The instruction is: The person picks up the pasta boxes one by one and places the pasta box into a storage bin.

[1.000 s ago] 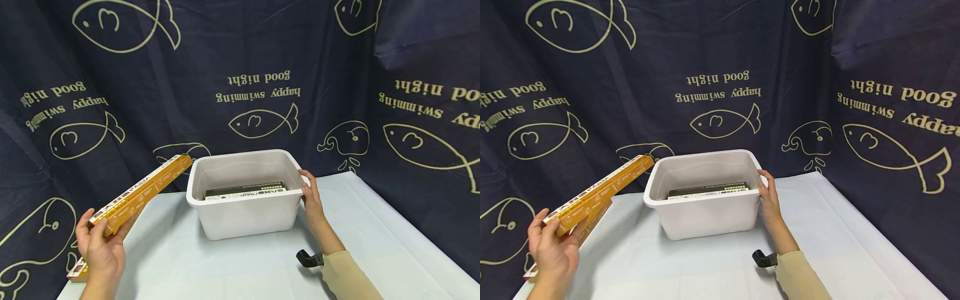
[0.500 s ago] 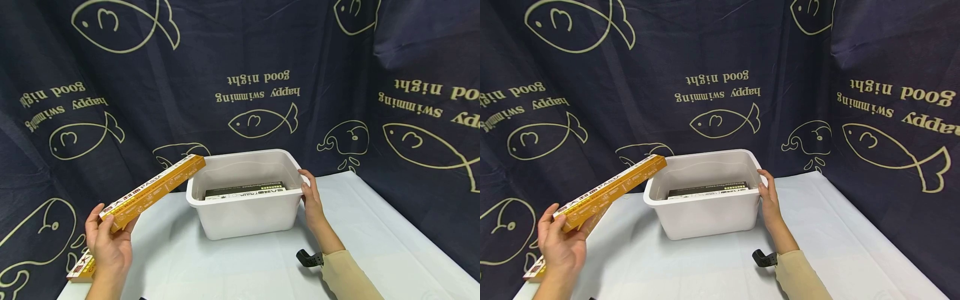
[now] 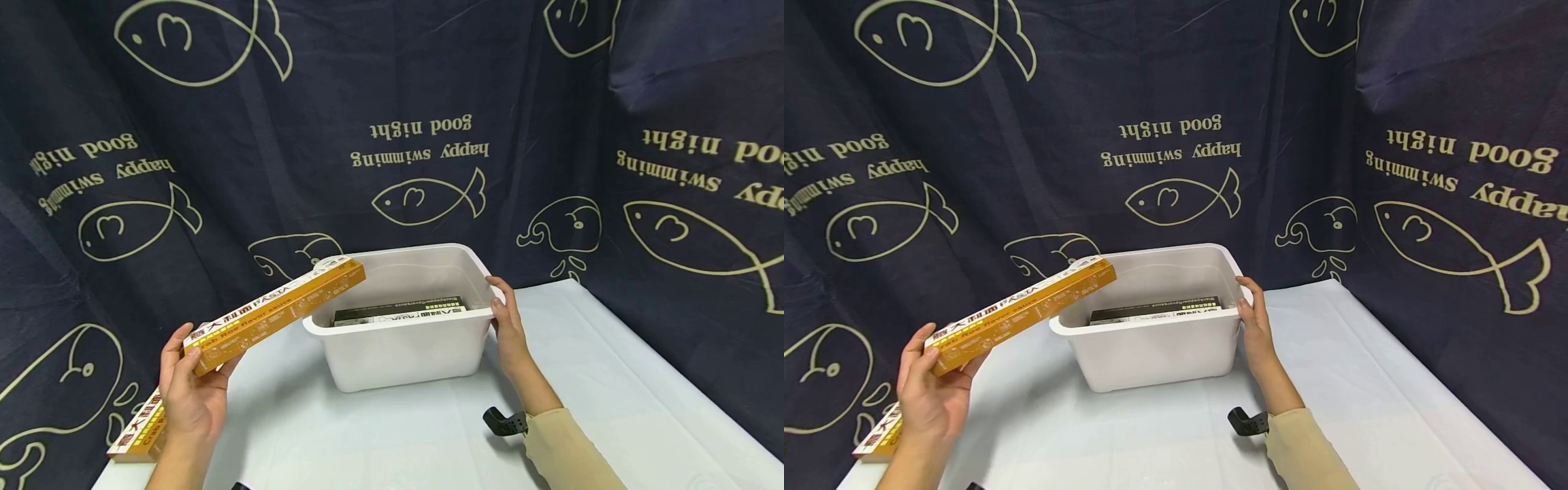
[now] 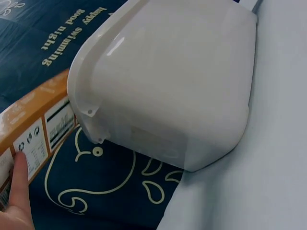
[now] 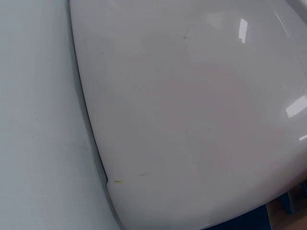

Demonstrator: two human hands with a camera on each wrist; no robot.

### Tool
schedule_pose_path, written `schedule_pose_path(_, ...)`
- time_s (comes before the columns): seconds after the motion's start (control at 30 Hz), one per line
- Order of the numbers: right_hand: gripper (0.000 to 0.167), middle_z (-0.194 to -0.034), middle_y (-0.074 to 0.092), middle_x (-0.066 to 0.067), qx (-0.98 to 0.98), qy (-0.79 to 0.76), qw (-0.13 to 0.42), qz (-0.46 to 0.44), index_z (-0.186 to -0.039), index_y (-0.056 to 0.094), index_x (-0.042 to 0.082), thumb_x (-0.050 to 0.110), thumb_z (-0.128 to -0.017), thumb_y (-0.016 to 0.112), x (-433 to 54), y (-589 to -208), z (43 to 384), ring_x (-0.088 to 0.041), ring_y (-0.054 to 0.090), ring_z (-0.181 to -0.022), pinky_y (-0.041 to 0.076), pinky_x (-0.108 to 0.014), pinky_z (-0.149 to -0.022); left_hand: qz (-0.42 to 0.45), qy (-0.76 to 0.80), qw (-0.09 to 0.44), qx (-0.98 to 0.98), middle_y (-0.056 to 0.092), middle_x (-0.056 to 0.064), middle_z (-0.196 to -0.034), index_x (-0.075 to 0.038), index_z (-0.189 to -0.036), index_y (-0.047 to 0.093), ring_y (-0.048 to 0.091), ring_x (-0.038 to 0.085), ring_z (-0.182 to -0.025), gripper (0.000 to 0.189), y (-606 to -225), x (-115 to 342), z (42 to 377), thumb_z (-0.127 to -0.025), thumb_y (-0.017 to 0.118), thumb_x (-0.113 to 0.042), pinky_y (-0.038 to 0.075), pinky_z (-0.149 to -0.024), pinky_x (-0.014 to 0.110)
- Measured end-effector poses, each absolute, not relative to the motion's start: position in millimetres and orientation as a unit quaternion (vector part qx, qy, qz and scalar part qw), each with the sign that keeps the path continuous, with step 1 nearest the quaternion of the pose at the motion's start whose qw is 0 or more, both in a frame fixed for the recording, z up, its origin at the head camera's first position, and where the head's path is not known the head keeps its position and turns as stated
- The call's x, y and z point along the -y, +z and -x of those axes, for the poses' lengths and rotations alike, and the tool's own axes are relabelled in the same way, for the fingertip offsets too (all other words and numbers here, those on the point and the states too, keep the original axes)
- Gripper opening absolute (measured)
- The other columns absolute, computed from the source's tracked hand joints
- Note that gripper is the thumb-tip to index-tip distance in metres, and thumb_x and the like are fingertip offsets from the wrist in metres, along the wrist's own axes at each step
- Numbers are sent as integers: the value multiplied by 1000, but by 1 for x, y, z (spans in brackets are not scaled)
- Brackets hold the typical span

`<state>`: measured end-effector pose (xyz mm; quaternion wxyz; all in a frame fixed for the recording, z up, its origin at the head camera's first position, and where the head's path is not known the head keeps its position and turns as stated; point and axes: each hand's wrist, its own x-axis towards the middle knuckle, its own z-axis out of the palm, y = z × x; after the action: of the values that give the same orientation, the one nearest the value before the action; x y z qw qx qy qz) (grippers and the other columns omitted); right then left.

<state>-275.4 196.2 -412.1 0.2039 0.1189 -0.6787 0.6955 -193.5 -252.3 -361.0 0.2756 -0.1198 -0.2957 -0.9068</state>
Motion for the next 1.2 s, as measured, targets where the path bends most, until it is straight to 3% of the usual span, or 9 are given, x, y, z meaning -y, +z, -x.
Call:
schedule_pose_path(0.2, 51, -155, 36, 0, 674, 699, 206, -120, -150, 33, 20, 35, -101, 32, -196, -413, 276, -15, 36, -135, 21, -45, -114, 150, -896, 222, 354, 55, 8, -123, -7, -136, 50, 65, 21, -103, 41, -361, 255, 193, -98, 36, 0, 60, -83, 42)
schedule_pose_path(0.43, 52, -155, 36, 1, 676, 699, 203, -116, -150, 33, 21, 37, -101, 33, -196, -412, 276, -15, 37, -135, 21, -46, -115, 179, -891, 196, 369, 54, 6, -126, -11, -144, 44, 64, 19, -106, 47, -361, 251, 194, -100, 33, -1, 59, -87, 39)
schedule_pose_path(0.93, 51, -155, 35, 1, 677, 698, 201, -118, -150, 33, 21, 36, -101, 32, -196, -413, 277, -14, 35, -136, 20, -49, -117, 183, -891, 201, 364, 56, 5, -123, -11, -151, 37, 66, 18, -103, 50, -358, 241, 201, -102, 42, -5, 59, -87, 41)
schedule_pose_path(1.2, 51, -154, 37, 1, 673, 701, 203, -118, -150, 33, 20, 36, -101, 32, -197, -413, 277, -14, 37, -134, 22, -44, -114, 131, -875, 219, 412, 55, 3, -123, -14, -150, 43, 66, 14, -101, 47, -351, 236, 206, -103, 44, -9, 60, -84, 39)
